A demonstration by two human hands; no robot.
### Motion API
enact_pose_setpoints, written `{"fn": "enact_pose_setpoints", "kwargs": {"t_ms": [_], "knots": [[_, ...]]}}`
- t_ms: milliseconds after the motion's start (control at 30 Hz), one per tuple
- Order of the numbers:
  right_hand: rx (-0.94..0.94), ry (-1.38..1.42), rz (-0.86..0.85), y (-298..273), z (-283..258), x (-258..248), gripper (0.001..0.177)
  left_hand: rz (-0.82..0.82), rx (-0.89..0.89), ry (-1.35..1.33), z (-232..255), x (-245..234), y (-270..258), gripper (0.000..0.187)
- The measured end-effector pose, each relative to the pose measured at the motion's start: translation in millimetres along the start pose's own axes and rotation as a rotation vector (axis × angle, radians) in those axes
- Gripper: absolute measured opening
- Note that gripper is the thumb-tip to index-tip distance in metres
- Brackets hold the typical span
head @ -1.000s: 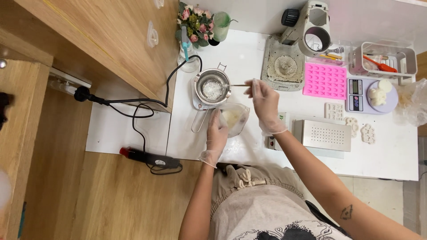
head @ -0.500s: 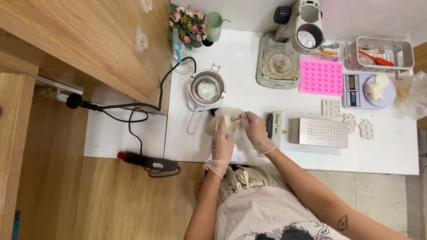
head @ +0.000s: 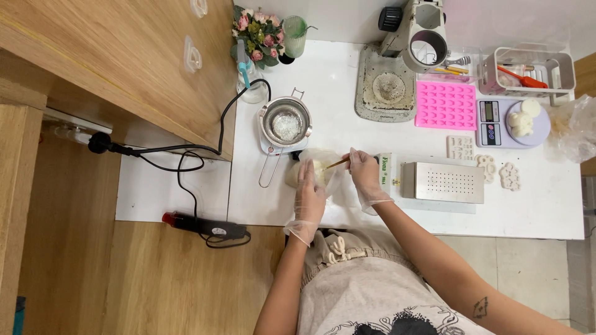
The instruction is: Heating wax in a pot with a heat gun and adding solid ingredients from a bag using a spoon.
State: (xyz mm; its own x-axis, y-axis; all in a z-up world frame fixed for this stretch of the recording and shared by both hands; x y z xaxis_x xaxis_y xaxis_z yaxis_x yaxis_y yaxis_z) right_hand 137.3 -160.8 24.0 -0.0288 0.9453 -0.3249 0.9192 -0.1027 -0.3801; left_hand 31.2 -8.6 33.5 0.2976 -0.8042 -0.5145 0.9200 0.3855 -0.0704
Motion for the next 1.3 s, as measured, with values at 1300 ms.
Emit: {"fn": "enact_pose_setpoints", "kwargs": {"t_ms": [1300], "knots": [[-0.417, 0.038, -0.084, -3.1, -144.9, 81.0, 0.032, 0.064, -0.145, -0.148, -34.9, -13.4, 43.0, 0.072]]}}
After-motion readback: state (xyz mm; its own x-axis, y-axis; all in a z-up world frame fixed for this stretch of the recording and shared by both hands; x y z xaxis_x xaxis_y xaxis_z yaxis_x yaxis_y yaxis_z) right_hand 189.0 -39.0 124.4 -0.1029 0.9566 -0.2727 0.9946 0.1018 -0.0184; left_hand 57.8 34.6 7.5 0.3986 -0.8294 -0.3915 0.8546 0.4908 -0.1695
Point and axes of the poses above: each hand's wrist, its own y-axis towards the middle knuckle, its own x-axis out of the palm, z = x × y, the point moved 6 cm from there along y, towards the middle knuckle, and after that the axes turned 6 degrees about y, right-handed, at the moved point
